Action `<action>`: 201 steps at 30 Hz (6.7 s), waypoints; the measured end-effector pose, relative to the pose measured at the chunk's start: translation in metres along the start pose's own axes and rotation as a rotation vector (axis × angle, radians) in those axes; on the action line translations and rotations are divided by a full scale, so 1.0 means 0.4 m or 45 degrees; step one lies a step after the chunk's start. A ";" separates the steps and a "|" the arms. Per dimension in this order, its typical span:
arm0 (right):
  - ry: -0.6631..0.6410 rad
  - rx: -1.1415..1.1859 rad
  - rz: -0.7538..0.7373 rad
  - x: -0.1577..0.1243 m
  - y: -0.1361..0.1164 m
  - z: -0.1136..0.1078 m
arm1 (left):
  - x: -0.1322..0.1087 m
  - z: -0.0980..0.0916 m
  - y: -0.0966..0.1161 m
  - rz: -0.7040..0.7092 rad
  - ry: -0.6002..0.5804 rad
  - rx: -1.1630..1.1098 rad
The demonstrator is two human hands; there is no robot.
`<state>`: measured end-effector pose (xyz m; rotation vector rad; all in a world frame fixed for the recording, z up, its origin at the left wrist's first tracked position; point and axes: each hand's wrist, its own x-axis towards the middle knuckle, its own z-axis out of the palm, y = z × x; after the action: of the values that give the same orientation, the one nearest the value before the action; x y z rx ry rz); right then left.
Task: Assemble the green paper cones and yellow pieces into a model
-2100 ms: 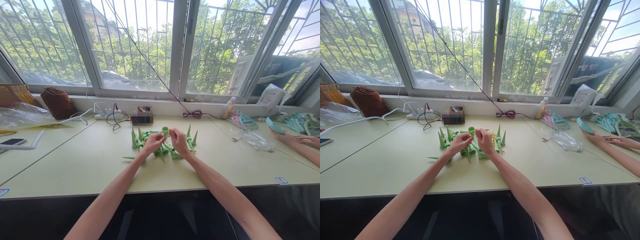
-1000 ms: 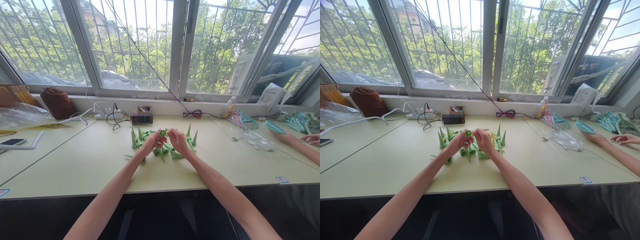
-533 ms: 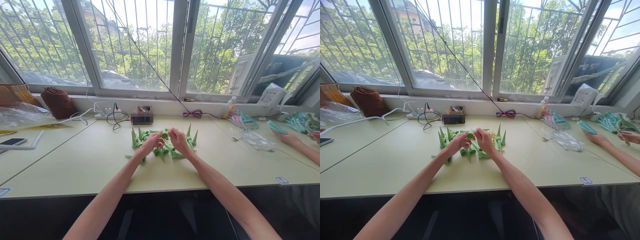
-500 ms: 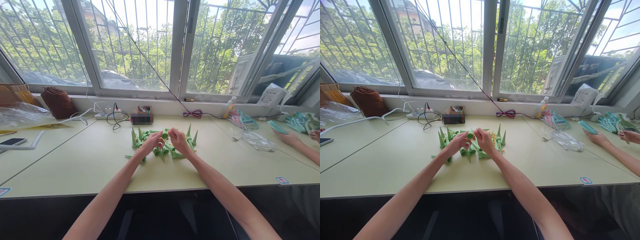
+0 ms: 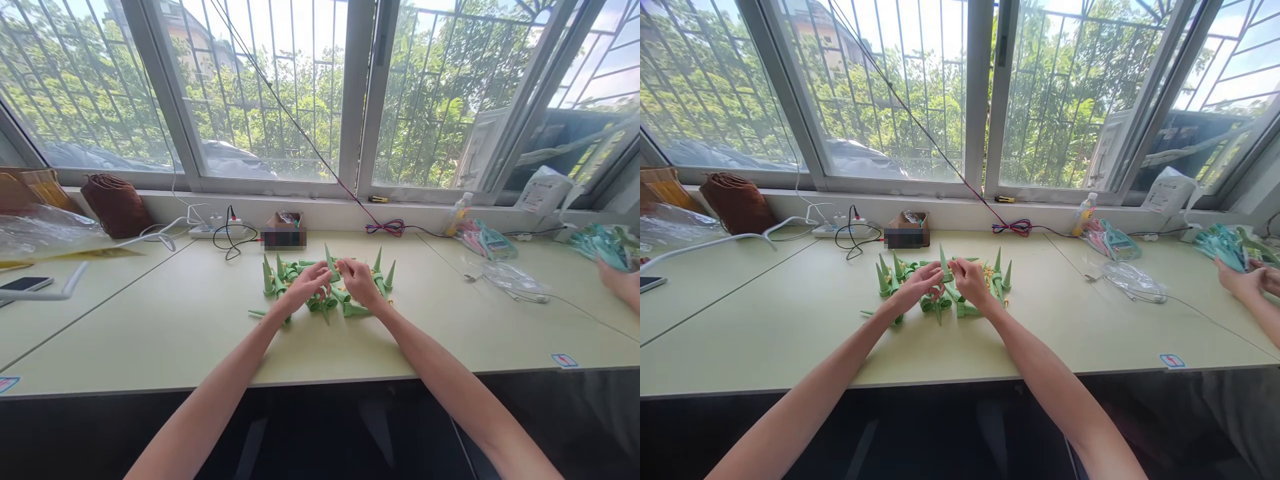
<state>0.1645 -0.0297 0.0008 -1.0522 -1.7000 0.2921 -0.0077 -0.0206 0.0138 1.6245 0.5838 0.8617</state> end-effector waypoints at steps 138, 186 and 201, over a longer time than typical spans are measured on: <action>0.067 -0.089 -0.058 -0.016 -0.024 0.005 | 0.013 -0.001 -0.022 -0.167 0.095 0.020; -0.034 -0.007 -0.015 -0.012 -0.001 0.019 | 0.015 0.002 -0.025 0.182 0.354 0.518; -0.111 0.087 -0.012 -0.020 -0.005 0.019 | 0.011 -0.002 -0.034 0.155 0.388 0.456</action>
<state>0.1570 -0.0349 -0.0062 -0.9931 -1.7598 0.3922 -0.0045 -0.0136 0.0016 1.8779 0.8999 1.1567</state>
